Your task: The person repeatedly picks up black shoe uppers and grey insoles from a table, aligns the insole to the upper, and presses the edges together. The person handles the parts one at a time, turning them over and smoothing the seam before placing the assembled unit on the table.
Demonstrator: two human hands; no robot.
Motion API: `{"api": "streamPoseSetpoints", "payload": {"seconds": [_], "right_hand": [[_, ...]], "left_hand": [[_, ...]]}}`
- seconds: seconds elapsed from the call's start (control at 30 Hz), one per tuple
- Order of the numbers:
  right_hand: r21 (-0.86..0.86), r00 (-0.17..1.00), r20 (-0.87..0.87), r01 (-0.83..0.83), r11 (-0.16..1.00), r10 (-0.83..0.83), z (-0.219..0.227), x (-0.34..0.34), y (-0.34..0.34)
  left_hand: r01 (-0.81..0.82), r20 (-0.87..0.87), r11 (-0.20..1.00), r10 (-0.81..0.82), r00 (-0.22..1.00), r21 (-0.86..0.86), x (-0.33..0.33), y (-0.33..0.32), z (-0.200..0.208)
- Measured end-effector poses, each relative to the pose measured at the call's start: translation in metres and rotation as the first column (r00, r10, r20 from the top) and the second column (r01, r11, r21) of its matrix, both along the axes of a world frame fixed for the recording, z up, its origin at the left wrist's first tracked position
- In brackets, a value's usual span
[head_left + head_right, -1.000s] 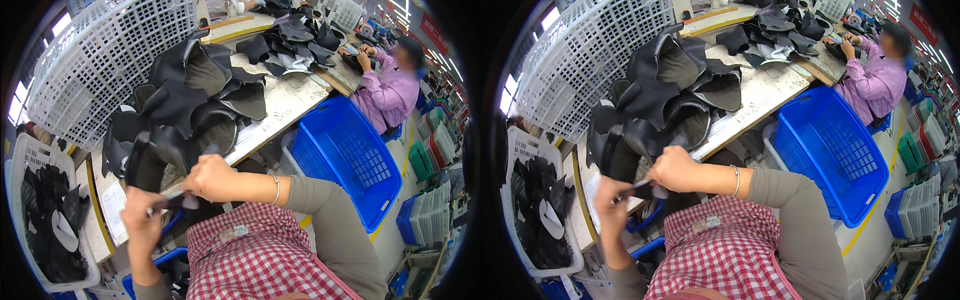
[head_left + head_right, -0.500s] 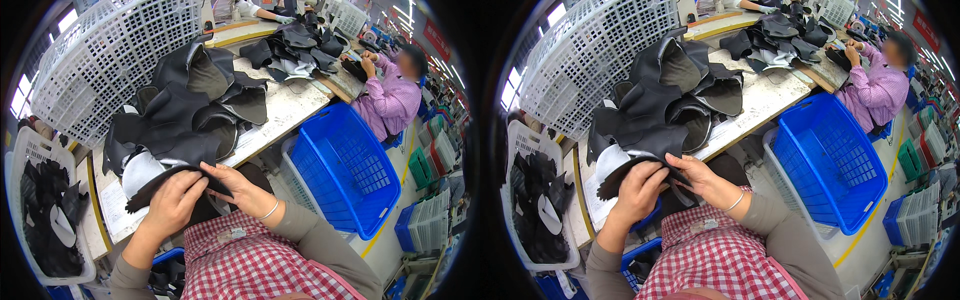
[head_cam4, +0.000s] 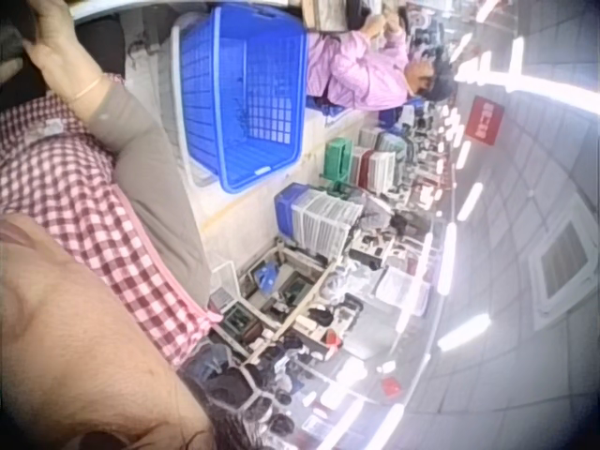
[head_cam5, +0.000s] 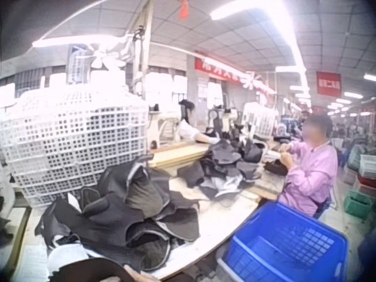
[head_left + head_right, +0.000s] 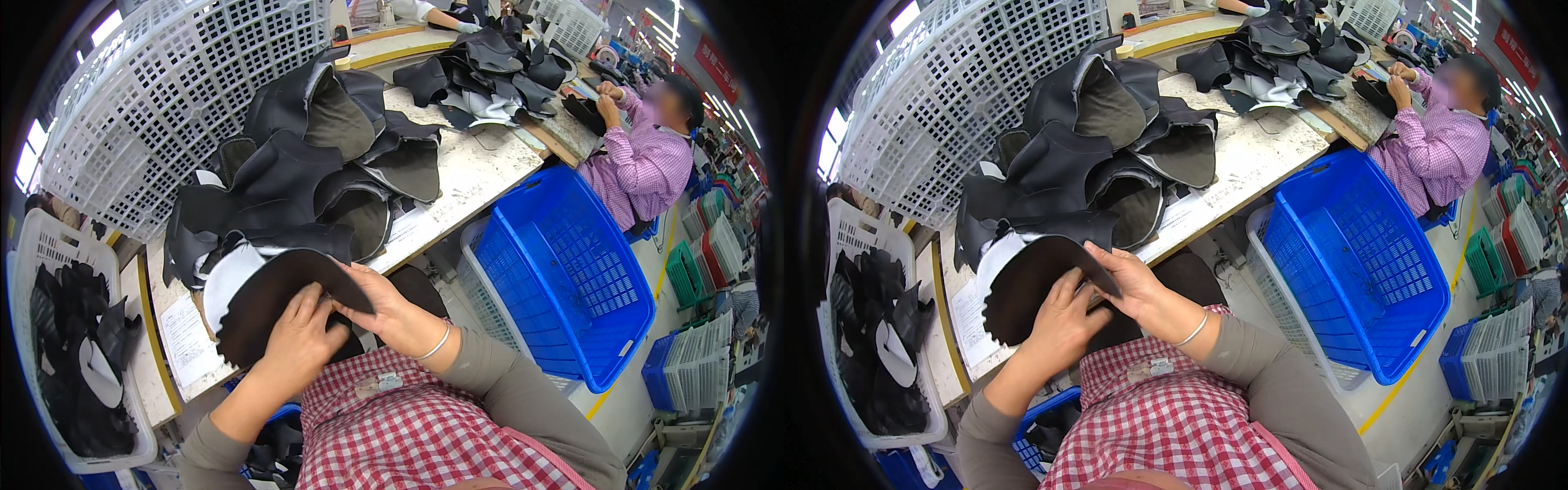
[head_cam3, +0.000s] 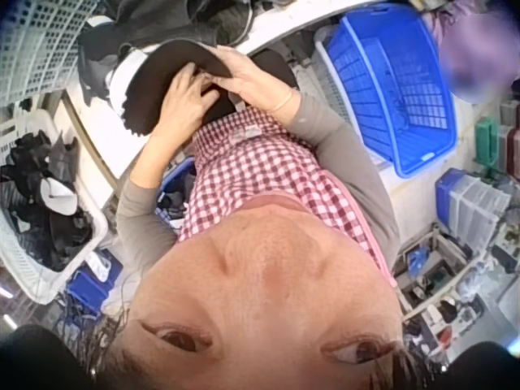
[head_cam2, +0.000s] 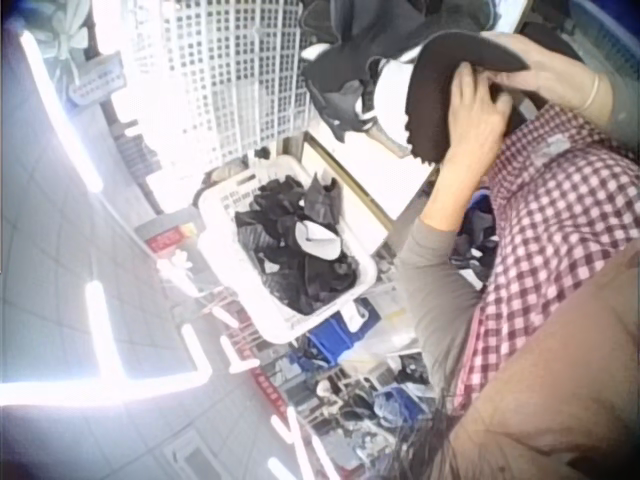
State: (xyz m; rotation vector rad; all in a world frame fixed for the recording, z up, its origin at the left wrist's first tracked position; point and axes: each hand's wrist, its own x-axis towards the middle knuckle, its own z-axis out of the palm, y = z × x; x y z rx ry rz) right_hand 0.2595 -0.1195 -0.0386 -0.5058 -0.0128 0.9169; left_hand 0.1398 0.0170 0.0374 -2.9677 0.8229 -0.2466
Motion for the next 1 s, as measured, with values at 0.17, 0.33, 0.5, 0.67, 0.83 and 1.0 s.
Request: {"api": "streamPoseSetpoints", "payload": {"seconds": [0.17,0.33,0.5,0.67,0.83,1.0], "right_hand": [[-0.096,0.976,0.210,0.084,0.992,-0.062,0.021,-0.006,-0.003],[-0.290,0.952,0.283,0.197,0.936,-0.113,0.013,-0.028,0.007],[-0.196,0.886,0.455,0.199,0.960,-0.091,0.001,-0.042,0.004],[-0.271,0.855,0.515,0.225,0.936,-0.057,-0.009,-0.045,0.008],[-0.316,0.903,0.428,0.194,0.929,-0.043,-0.020,-0.042,0.013],[-0.313,0.899,0.438,0.172,0.934,-0.018,-0.023,-0.037,0.008]], "left_hand": [[-0.131,0.604,0.948,0.289,0.743,-0.292,-0.024,-0.007,0.053],[-0.254,0.191,0.705,0.487,0.852,-0.662,-0.018,0.013,0.032],[-0.291,0.235,0.689,0.562,0.793,-0.663,-0.042,0.016,-0.009],[-0.440,-0.497,-0.235,0.347,0.795,-0.867,-0.047,0.022,-0.047],[-0.334,-0.503,-0.897,-0.154,0.851,-0.290,-0.038,-0.003,-0.109],[-0.247,-0.466,-0.752,0.090,0.880,-0.612,-0.039,0.002,-0.122]]}}
